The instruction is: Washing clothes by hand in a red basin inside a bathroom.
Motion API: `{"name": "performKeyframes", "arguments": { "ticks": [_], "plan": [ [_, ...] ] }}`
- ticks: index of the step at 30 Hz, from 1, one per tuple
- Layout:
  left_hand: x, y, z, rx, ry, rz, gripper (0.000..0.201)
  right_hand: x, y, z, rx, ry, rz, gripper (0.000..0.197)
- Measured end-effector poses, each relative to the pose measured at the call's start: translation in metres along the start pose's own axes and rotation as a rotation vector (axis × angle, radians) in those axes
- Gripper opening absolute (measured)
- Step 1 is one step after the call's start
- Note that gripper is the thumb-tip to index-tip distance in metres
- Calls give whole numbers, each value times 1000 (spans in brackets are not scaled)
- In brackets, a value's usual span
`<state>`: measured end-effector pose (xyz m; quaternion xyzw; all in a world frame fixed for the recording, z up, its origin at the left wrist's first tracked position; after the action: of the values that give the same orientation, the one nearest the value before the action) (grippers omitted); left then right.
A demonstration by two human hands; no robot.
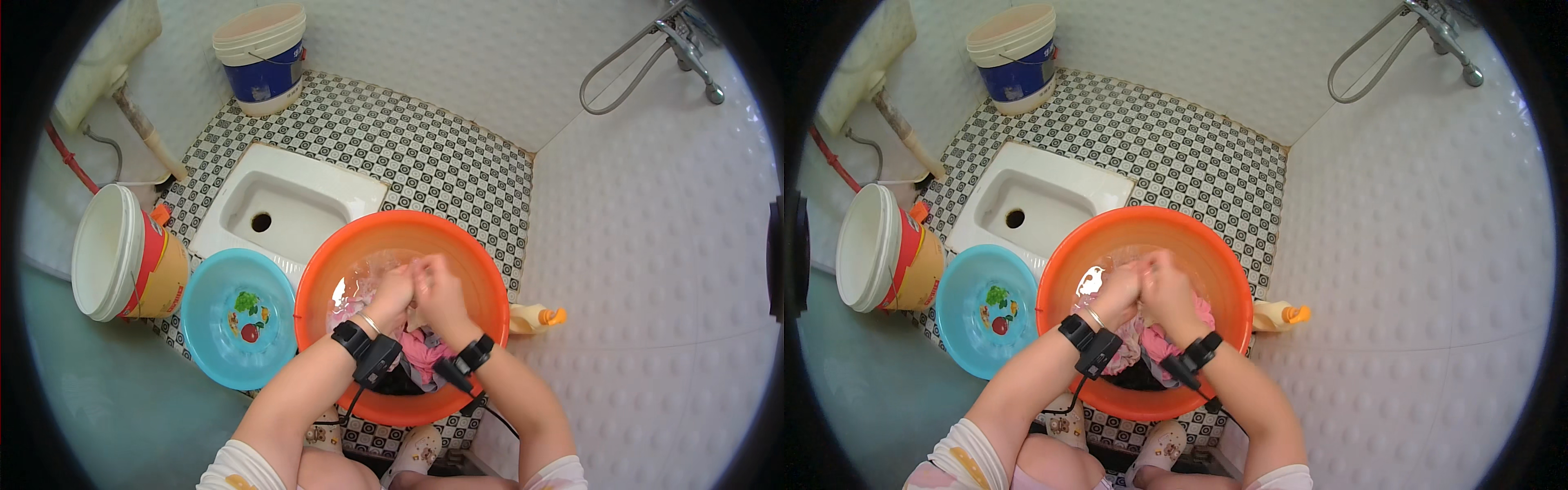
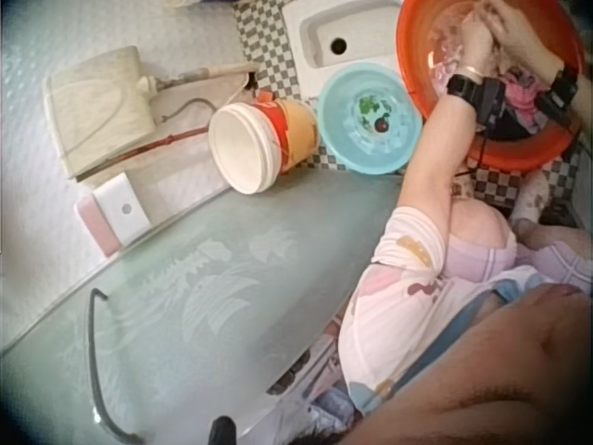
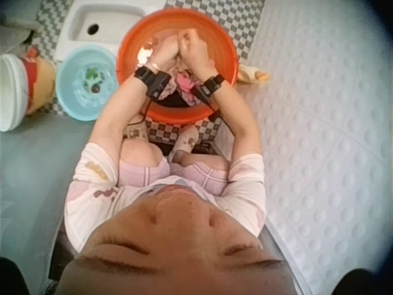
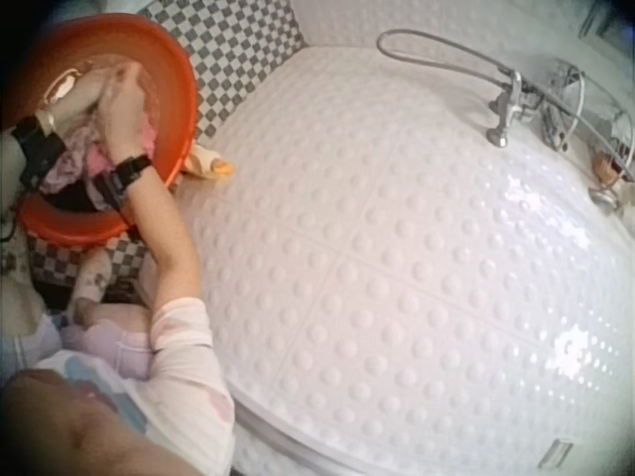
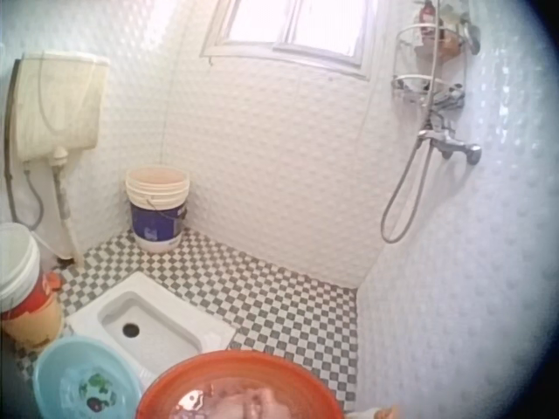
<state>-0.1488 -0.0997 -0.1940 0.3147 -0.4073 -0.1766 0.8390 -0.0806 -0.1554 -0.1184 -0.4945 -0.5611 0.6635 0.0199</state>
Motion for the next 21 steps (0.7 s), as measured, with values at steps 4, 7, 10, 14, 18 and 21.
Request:
{"name": "performKeyframes", "arguments": {
  "ticks": [4, 7, 10, 14, 18, 21],
  "plan": [
    [3, -7, 12, -10, -4, 313, 28, 4, -25, 7, -264, -32, -67, 27],
    [23, 7, 24, -124, 22, 106, 33, 2, 24, 4, 15, 50, -65, 25],
    [-11, -5, 22, -33, 2, 250, 33, 23, -22, 41, -274, -125, -16, 27],
    [16, -9, 26, -196, -52, -16, 39, -4, 54, 0, 82, 38, 14, 28],
    [-2, 1, 5, -61, -30, 242, 37, -11, 76, 4, 69, -93, -454, 11],
    [-14, -16, 0, -39, -18, 218, 30, -3, 62, 19, 115, -156, -444, 12]
  ]
}}
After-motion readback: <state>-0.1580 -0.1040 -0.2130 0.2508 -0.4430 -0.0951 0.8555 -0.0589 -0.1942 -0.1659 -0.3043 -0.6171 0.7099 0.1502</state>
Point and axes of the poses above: each hand's wrist, its own z-axis away from the middle knuckle, its own x-axis out of the palm, y = z × x, the point moved 5 cm from there along -z, towards the middle knuckle
